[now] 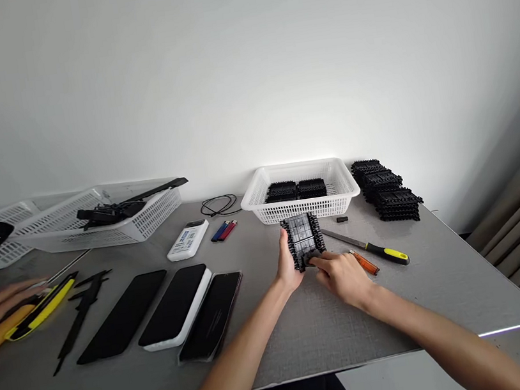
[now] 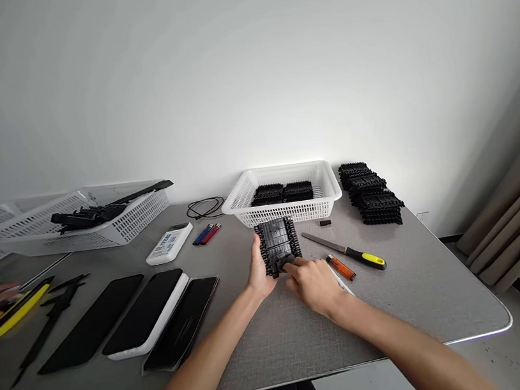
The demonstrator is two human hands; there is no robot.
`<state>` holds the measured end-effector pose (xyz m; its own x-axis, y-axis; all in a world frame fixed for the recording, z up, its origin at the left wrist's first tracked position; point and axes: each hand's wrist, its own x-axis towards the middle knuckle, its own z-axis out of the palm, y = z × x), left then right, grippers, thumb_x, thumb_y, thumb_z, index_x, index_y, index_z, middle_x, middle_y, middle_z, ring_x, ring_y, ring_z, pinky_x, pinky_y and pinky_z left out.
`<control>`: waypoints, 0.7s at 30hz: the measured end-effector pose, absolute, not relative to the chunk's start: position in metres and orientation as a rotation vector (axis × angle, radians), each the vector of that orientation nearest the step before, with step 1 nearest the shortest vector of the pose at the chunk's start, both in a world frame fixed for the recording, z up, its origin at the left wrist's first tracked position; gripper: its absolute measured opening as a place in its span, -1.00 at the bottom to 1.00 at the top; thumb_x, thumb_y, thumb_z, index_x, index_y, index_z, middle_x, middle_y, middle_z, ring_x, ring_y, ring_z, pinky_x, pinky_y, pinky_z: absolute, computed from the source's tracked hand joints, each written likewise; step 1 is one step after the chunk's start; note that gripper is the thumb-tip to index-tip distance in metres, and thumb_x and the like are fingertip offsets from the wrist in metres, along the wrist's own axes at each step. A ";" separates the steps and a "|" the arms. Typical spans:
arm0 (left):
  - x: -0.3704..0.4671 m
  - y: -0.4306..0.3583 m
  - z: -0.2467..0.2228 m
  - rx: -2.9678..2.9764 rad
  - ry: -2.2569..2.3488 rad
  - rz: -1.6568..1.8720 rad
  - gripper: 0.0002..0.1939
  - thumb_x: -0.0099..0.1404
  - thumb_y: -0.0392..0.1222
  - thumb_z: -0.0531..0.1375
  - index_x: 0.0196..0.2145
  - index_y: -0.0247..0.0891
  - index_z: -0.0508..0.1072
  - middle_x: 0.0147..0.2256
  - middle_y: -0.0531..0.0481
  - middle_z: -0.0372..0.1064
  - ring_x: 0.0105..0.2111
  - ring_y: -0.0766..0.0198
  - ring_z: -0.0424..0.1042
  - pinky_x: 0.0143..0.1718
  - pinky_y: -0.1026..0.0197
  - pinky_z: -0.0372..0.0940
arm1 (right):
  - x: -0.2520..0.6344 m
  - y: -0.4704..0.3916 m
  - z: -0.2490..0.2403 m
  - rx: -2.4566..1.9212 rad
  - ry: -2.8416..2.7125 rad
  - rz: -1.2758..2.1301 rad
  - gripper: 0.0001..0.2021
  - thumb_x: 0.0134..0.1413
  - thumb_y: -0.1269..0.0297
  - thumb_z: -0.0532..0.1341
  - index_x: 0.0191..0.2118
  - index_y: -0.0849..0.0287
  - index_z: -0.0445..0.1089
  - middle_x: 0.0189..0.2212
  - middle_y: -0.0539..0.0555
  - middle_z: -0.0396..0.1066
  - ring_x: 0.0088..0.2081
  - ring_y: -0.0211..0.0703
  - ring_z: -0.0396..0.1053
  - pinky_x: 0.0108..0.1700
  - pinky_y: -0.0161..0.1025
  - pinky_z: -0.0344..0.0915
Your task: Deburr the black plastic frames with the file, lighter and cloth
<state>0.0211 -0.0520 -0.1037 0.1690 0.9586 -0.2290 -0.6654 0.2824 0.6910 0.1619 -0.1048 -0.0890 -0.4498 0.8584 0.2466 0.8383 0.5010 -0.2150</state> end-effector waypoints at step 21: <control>0.024 -0.054 -0.109 0.599 0.606 1.086 -0.35 0.34 0.31 0.00 0.09 -0.22 0.48 -0.03 -0.17 0.54 0.10 -0.03 0.41 0.11 -0.02 0.28 | 0.180 -0.095 -0.088 -1.206 -1.933 0.261 -0.56 0.27 0.39 -0.04 0.18 0.20 0.36 -0.25 0.11 0.46 -0.31 -0.17 0.43 -0.24 -0.27 0.35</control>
